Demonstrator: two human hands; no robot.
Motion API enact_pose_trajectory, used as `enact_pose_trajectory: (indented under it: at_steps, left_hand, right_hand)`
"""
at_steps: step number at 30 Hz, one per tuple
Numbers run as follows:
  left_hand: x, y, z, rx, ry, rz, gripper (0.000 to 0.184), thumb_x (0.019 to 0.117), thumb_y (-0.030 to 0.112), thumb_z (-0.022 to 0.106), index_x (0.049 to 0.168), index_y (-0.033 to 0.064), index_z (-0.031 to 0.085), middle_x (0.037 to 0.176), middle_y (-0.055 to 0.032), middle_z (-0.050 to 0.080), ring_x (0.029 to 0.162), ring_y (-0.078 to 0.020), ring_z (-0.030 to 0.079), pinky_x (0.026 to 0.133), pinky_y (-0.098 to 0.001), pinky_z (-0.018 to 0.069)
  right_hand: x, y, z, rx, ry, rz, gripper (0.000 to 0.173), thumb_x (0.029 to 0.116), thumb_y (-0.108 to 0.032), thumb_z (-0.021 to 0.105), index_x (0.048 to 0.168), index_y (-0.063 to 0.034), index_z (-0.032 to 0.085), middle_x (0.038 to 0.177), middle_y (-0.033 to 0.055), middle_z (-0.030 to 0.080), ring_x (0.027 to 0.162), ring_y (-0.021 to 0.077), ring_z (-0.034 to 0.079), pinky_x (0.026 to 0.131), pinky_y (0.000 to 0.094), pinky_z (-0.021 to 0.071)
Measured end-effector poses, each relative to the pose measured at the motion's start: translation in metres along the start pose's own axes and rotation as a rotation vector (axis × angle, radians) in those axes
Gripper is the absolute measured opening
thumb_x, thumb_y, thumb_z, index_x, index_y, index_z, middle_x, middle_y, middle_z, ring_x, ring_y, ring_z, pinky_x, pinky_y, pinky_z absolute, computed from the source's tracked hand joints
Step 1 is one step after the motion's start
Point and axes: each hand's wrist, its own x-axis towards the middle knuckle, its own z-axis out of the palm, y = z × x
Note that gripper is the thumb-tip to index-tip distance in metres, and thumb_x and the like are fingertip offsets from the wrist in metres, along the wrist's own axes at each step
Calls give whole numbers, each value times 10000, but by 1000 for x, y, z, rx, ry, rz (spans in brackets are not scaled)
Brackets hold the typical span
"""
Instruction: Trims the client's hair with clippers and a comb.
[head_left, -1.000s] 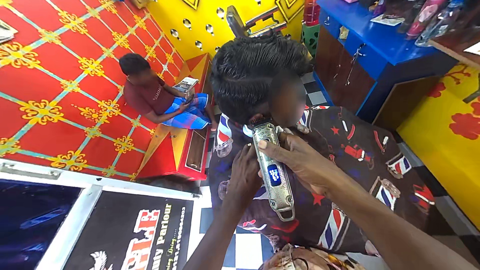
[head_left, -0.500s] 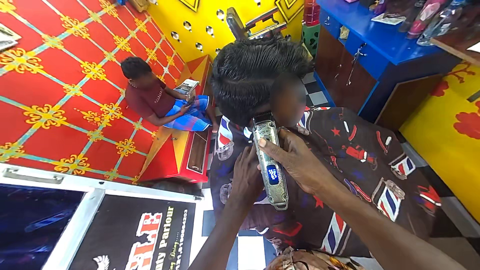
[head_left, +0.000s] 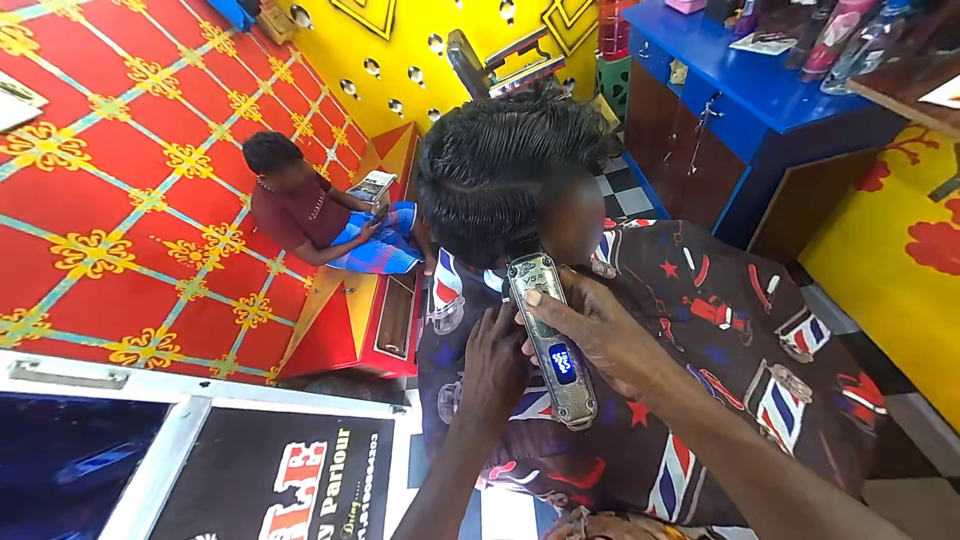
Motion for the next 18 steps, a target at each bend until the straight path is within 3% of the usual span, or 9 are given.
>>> enact_pose_trajectory:
  at_steps: [2,4,7,11,14,16,18]
  left_hand:
    - [0,-1,2,4,16,-1,137,794,81,690,896,38,770,1136,-136,720,977,-303,705,815,-449,589]
    - [-1,-2,4,8,-7,-14,112,819,97,702,894,46,768,1080,-113,713,969,-283,694,812,-439,591]
    - [0,-2,5,2,2,-20,81,800,91,715,851,52,765,1083,-120,723,952,-293,705,783,-446,599]
    - [0,-1,5,14,-9,-26,131,828,105,671,883,56,780,1108,-106,729,976,-288,707,820,-441,594]
    - [2,-1,4,35,2,-16,134,812,130,668,840,55,775,958,-103,728,914,-292,707,776,-431,593]
    - [3,0,3,41,13,-9,127,805,120,667,837,55,771,958,-108,732,924,-295,714,797,-429,597]
    - [3,0,4,41,11,-13,152,812,115,653,867,44,776,989,-113,737,947,-299,716,813,-436,596]
  right_hand:
    - [2,4,-3,-63,-8,-74,420,992,-284,652,1352,-88,561,1081,154,712,841,285,739,729,420,648]
    - [3,6,-7,-161,2,-99,460,972,-325,680,1371,-125,567,1097,108,715,872,252,736,744,394,646]
    - [2,2,-8,-127,15,0,416,985,-317,673,1333,-103,589,1064,135,719,849,268,737,747,400,639]
    - [5,4,-8,-149,5,-84,451,963,-333,688,1348,-119,590,1076,120,718,859,257,735,751,396,641]
    - [6,7,-11,-223,-1,-103,490,944,-370,705,1368,-152,589,1069,85,727,874,223,738,774,375,641]
    - [6,4,-9,-154,-11,-31,432,970,-345,686,1321,-107,601,1039,127,723,852,249,738,772,389,636]
    - [9,3,-11,-163,-22,-60,448,969,-342,684,1348,-119,596,1063,113,721,879,235,731,795,381,627]
